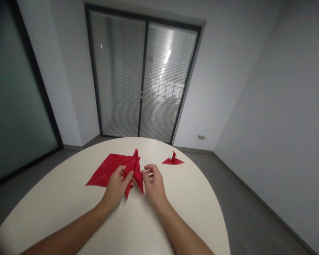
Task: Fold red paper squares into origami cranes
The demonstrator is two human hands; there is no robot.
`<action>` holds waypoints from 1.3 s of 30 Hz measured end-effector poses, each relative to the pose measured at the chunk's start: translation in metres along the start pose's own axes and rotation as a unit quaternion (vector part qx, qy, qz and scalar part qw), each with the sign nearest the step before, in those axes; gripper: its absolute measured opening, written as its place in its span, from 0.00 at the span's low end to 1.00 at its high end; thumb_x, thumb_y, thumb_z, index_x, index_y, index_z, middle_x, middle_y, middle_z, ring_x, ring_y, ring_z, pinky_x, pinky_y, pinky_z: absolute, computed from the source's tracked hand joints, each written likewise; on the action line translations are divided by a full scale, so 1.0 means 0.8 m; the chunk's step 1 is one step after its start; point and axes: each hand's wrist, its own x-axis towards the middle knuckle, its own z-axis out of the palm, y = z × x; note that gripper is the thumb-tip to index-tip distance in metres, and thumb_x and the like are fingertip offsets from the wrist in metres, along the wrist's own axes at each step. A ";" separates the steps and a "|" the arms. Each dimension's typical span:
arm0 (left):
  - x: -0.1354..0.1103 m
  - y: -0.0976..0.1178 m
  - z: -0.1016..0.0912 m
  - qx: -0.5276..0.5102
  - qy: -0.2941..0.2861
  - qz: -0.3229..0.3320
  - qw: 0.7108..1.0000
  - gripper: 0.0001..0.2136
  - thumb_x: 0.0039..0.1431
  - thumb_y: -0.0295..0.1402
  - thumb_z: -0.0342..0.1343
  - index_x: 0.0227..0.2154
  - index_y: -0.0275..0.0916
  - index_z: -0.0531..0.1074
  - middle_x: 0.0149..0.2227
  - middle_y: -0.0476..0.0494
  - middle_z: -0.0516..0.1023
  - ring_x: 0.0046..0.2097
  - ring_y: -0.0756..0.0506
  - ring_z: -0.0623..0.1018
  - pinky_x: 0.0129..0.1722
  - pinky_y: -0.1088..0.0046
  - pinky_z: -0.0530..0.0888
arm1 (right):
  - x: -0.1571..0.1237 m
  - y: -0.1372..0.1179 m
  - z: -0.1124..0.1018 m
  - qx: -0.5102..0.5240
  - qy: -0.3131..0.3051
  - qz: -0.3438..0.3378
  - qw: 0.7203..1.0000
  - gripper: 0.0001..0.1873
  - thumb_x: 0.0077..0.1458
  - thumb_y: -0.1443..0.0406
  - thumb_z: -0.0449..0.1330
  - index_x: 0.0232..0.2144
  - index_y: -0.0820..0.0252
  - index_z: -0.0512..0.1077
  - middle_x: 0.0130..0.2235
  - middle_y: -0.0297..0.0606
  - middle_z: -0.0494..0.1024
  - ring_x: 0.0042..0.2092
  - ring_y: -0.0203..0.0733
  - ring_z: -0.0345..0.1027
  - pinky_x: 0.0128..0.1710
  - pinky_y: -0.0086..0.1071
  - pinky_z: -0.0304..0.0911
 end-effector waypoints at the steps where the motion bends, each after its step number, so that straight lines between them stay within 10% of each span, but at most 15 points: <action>1: -0.001 0.000 -0.001 0.030 0.007 0.013 0.999 0.13 0.57 0.44 0.60 0.35 0.41 0.67 0.27 0.52 0.75 0.26 0.48 0.75 0.27 0.73 0.72 | -0.001 -0.003 0.000 -0.025 0.006 -0.026 0.999 0.14 0.58 0.54 0.61 0.39 0.57 0.71 0.39 0.40 0.77 0.39 0.44 0.72 0.39 0.36 0.67; 8: -0.006 0.004 -0.001 0.095 0.012 0.067 0.993 0.11 0.58 0.39 0.59 0.39 0.41 0.69 0.33 0.48 0.77 0.33 0.46 0.77 0.35 0.72 0.72 | -0.003 -0.010 0.005 0.037 -0.054 -0.043 0.997 0.18 0.59 0.59 0.62 0.49 0.55 0.64 0.34 0.35 0.79 0.38 0.43 0.74 0.45 0.38 0.67; 19: -0.008 0.009 0.003 -0.003 -0.091 0.052 0.995 0.09 0.60 0.39 0.58 0.33 0.39 0.69 0.33 0.46 0.79 0.36 0.45 0.80 0.38 0.71 0.76 | -0.002 -0.006 -0.001 0.023 -0.058 -0.013 0.998 0.16 0.54 0.56 0.67 0.41 0.58 0.73 0.34 0.38 0.79 0.35 0.43 0.73 0.38 0.36 0.69; 29: -0.003 -0.001 0.000 -0.021 -0.062 0.041 0.997 0.10 0.59 0.38 0.59 0.38 0.39 0.69 0.39 0.42 0.80 0.40 0.44 0.81 0.40 0.70 0.76 | 0.006 -0.001 -0.008 0.090 -0.088 -0.008 0.992 0.16 0.58 0.53 0.63 0.39 0.59 0.76 0.34 0.40 0.82 0.37 0.44 0.77 0.39 0.35 0.71; 39: -0.003 0.000 0.000 -0.036 -0.064 0.026 0.997 0.09 0.59 0.38 0.59 0.37 0.39 0.68 0.38 0.44 0.79 0.41 0.44 0.80 0.41 0.70 0.75 | 0.003 0.005 -0.019 -0.063 -0.076 -0.097 0.990 0.09 0.62 0.59 0.60 0.42 0.57 0.75 0.43 0.41 0.80 0.37 0.41 0.78 0.31 0.30 0.73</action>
